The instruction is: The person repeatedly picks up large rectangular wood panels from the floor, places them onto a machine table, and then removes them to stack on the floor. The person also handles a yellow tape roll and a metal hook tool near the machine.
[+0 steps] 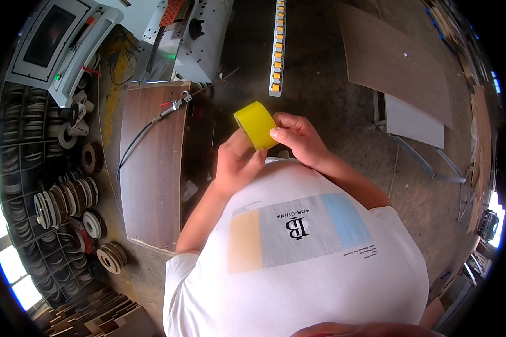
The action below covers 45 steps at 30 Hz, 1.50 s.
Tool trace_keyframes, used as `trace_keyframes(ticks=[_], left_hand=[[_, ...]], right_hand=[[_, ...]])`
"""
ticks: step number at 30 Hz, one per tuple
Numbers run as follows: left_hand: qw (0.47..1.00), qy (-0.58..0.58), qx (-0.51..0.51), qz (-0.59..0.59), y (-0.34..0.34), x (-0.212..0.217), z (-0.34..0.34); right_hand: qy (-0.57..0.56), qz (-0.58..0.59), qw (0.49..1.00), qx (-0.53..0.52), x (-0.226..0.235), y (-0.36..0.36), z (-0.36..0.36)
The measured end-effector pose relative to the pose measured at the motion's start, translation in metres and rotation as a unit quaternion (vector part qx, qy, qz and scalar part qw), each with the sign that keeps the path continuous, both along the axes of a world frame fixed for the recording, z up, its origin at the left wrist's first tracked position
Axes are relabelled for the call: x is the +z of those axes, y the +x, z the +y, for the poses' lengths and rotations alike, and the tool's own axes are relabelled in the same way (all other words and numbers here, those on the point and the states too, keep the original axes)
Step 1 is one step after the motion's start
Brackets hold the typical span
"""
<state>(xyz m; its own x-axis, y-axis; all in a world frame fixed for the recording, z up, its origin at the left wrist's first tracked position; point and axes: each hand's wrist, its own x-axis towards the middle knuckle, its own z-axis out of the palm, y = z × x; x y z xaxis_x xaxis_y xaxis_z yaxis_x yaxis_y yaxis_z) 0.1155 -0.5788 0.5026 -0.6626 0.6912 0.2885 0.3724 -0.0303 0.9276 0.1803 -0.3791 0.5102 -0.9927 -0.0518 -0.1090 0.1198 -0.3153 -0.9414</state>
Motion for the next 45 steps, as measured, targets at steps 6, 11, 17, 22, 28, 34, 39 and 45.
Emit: trace_keyframes(ticks=[6, 11, 17, 22, 28, 34, 39, 45], left_hand=[[0.962, 0.098, 0.045, -0.249, 0.014, -0.003, 0.004], [0.953, 0.098, 0.040, -0.285, 0.014, -0.003, 0.005], [0.987, 0.032, 0.024, -0.158, 0.005, -0.014, 0.004], [0.995, -0.026, 0.048, -0.083, 0.002, -0.002, 0.006], [0.993, -0.075, 0.076, -0.040, 0.003, -0.005, 0.005], [0.986, -0.148, 0.076, 0.012, 0.005, 0.004, 0.008], [0.981, -0.179, 0.073, 0.025, 0.006, 0.005, 0.008], [0.978, -0.198, 0.065, 0.010, 0.008, 0.005, 0.009]], right_hand=[[0.084, 0.017, 0.996, 0.031, 0.001, 0.002, 0.004], [0.084, 0.015, 0.996, 0.016, 0.000, 0.001, 0.002], [0.053, -0.018, 0.998, 0.007, -0.003, -0.003, 0.006], [0.219, 0.034, 0.972, -0.080, 0.003, -0.009, 0.004], [0.499, 0.306, 0.799, -0.137, 0.031, -0.019, 0.008], [0.531, 0.326, 0.778, -0.077, 0.030, -0.015, 0.010], [0.543, 0.313, 0.777, -0.050, 0.026, -0.012, 0.011], [0.535, 0.279, 0.796, -0.045, 0.020, -0.008, 0.010]])
